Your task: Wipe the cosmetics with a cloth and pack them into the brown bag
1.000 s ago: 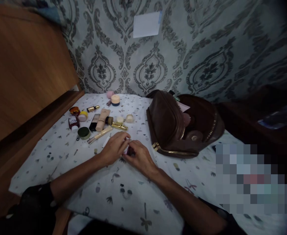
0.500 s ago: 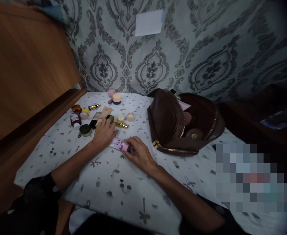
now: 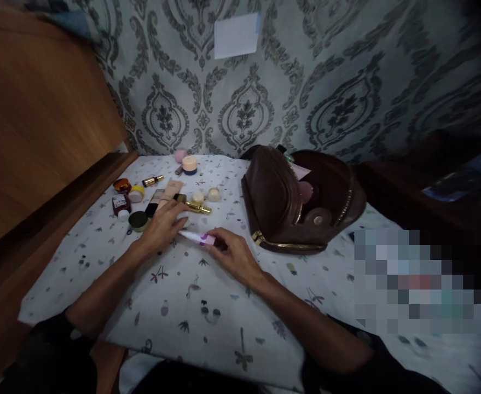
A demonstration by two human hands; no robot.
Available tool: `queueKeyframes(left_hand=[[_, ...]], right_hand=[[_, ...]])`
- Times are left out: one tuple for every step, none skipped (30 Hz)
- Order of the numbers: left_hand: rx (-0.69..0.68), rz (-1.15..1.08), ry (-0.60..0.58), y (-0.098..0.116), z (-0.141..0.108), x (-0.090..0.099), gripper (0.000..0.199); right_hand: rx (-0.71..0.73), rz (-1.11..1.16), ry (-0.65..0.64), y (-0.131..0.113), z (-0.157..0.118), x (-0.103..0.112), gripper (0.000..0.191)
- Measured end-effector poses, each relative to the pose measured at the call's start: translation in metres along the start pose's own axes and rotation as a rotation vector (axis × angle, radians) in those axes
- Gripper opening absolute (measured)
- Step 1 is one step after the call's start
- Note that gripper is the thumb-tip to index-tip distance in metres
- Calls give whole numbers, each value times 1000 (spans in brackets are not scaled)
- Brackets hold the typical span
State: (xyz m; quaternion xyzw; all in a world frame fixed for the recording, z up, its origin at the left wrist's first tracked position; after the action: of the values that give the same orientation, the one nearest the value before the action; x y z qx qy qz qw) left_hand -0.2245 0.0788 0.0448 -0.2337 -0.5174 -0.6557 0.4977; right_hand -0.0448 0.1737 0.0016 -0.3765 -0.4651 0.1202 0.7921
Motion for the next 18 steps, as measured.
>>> queueKeyframes(left_hand=[[-34,-51,30,7,-1,0,22],[-81,-99,37,16,-2,-1,24],[-139,-138,15,24,-4,-4,25],[-201,-163,-30,33,-6,-9,26],[-265,-173,-86,40,-8,-13,27],[-327,-171,-141,45,-10,-18,28],[-381,-161,-185,49,-12,-21,29],[-419,-147,-210,52,-13,-23,29],[-438,-131,-224,52,-14,-23,30],[-450,-117,-232,52,-14,-21,30],[-454,-102,-247,51,-13,-19,29],[-448,-87,-270,50,-12,-16,29],[-433,-73,-295,48,-11,-13,28],[-413,-64,-319,46,-10,-9,28],[-388,-59,-341,44,-9,-6,27],[-360,-55,-358,41,-8,-3,27],[-333,-51,-371,39,-8,0,26],[-312,-47,-380,36,-7,3,25]], right_hand=[[-15,15,0,0,1,0,17],[-24,22,0,0,1,0,16],[-29,18,3,1,2,0,14],[-33,8,7,1,2,1,11],[-36,-6,13,2,2,1,8],[-38,-17,16,3,2,1,5],[-39,-24,17,5,3,1,3],[-39,-26,15,6,3,0,3],[-39,-25,9,6,3,0,3],[-40,-20,1,7,3,0,4],[-42,-11,-8,8,4,-1,6],[-44,0,-16,8,4,-1,9],[-46,13,-20,8,4,-1,12],[-47,27,-23,8,4,-1,15],[-48,38,-24,8,4,-1,16],[-51,47,-27,7,4,0,17],[-57,53,-30,7,4,0,18],[-64,58,-32,7,4,1,18]])
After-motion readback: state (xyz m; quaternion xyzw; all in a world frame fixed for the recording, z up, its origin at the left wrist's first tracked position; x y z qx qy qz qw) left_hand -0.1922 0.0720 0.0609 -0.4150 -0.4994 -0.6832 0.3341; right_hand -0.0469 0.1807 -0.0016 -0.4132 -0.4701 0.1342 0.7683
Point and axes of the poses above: each hand's wrist, its own z-axis towards the middle knuckle, its own x-axis out of the back of the hand, y = z × x, the point moved 3 cm from there along z, towards the middle knuckle, and after that the axes turned 7 degrees about -z, right-handed, at the moved point
